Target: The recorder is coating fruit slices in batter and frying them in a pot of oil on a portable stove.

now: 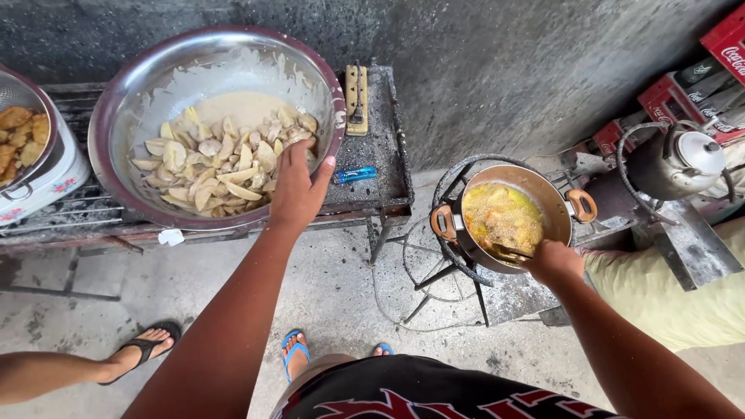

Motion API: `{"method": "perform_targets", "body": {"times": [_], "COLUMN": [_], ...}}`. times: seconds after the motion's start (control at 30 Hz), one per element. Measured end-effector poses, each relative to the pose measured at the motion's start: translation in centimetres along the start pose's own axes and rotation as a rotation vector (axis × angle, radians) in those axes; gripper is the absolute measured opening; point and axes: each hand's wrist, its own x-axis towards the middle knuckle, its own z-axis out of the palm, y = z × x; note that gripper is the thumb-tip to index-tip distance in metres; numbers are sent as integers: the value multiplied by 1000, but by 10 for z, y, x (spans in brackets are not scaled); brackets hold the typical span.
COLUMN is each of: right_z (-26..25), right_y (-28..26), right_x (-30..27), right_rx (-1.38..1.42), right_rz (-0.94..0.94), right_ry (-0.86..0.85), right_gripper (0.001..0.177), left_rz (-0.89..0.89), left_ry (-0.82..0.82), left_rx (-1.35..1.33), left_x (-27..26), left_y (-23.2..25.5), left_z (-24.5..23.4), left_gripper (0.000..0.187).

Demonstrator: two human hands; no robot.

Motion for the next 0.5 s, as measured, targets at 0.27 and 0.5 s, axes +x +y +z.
{"method": "perform_targets", "body": {"times": [0.27, 0.5], "right_z": [-7, -20], "right_y": [41, 17], "right_x": [25, 34], "right_rx": [313, 247], "right_rz": [151, 151], "right_ry": [-136, 6], "right_gripper": [73, 70], "left_rz": [-46, -97], "left_ry": [9, 24], "left_rx": [46, 58], "left_x": [1, -2], "left_y": [1, 10], "left_z": [1, -1], "left_gripper": [61, 64]}}
